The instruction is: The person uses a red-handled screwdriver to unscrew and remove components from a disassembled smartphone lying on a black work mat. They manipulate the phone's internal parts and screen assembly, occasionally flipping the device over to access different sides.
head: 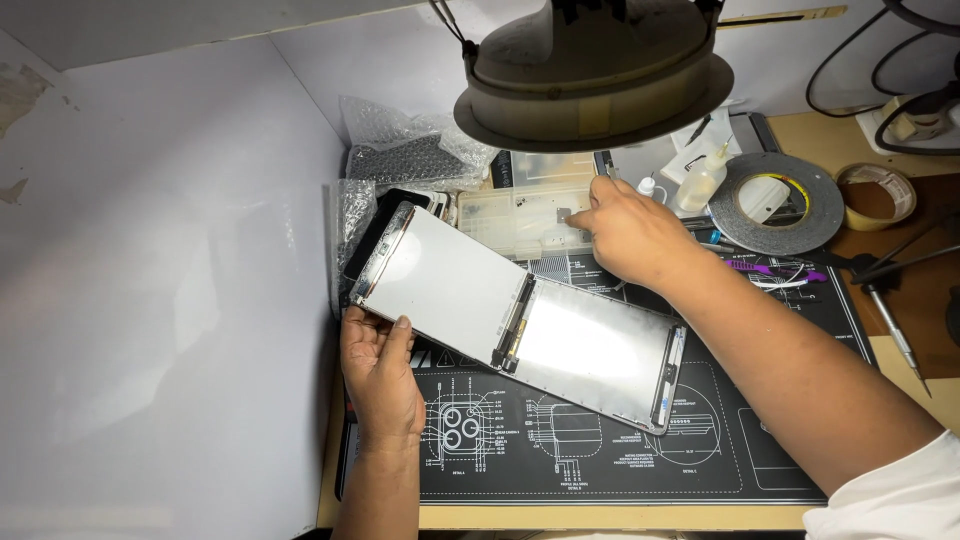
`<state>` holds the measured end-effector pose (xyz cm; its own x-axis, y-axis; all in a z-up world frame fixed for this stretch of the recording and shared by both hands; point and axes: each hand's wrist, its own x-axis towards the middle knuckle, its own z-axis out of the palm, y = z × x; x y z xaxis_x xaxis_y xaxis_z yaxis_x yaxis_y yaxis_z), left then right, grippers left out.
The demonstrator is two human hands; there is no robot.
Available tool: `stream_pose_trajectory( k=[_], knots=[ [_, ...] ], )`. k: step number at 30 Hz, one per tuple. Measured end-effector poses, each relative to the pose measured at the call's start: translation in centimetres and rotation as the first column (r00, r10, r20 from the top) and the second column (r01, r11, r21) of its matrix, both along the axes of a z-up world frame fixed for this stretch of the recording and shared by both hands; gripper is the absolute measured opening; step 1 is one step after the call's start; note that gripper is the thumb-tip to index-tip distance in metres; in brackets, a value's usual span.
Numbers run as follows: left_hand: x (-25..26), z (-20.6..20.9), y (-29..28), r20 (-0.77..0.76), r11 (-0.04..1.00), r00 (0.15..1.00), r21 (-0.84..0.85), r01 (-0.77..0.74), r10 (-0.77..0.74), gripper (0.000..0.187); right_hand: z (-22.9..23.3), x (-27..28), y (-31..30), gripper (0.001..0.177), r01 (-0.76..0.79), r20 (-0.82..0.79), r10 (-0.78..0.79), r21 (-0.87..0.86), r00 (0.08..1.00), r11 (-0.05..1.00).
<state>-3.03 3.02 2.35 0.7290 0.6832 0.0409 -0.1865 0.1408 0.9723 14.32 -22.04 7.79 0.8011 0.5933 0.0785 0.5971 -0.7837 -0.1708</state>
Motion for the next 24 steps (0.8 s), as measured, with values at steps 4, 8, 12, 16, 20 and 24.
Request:
stream_pose_trajectory(
  k=[4, 8, 12, 16, 20, 24],
  knots=[
    [0.2, -0.1, 0.1, 0.01, 1.0, 1.0, 0.007, 0.006, -0.007, 0.044, 1.6, -0.7, -0.3, 0.037, 0.035, -0.005, -0.035, -0.006, 0.999, 0.999],
    [0.0, 1.6, -0.8, 0.013, 1.0, 1.0, 0.004, 0.005, -0.005, 0.044, 2.3, -1.5, -0.6, 0.043, 0.06, -0.027, -0.057, 0.101, 0.998, 0.993],
    [-0.1, 1.9, -1.0, 0.027, 1.0, 1.0, -0.007, 0.001, -0.001, 0.044, 2.3, 0.2, -1.9, 0.04, 0.091, 0.009, -0.093, 0.122, 0.996, 0.988],
    [-0.3, 2.8, -1.4, 0.008, 1.0, 1.0, 0.019, 0.016, -0.016, 0.042, 3.6, -0.9, -0.8, 0.045, 0.147, -0.1, -0.143, 0.036, 0.985, 0.988],
    [-0.3, 2.6, -1.3, 0.013, 1.0, 1.0, 0.005, -0.011, 0.011, 0.042, 3.1, -1.9, 0.5, 0.048, 0.132, -0.122, -0.144, -0.107, 0.982, 0.986],
    [-0.4, 2.5, -1.2, -0.003, 1.0, 1.0, 0.009, -0.006, 0.007, 0.043, 1.3, -0.4, 0.4, 0.046, 0.151, -0.096, -0.164, -0.134, 0.982, 0.979]
  ],
)
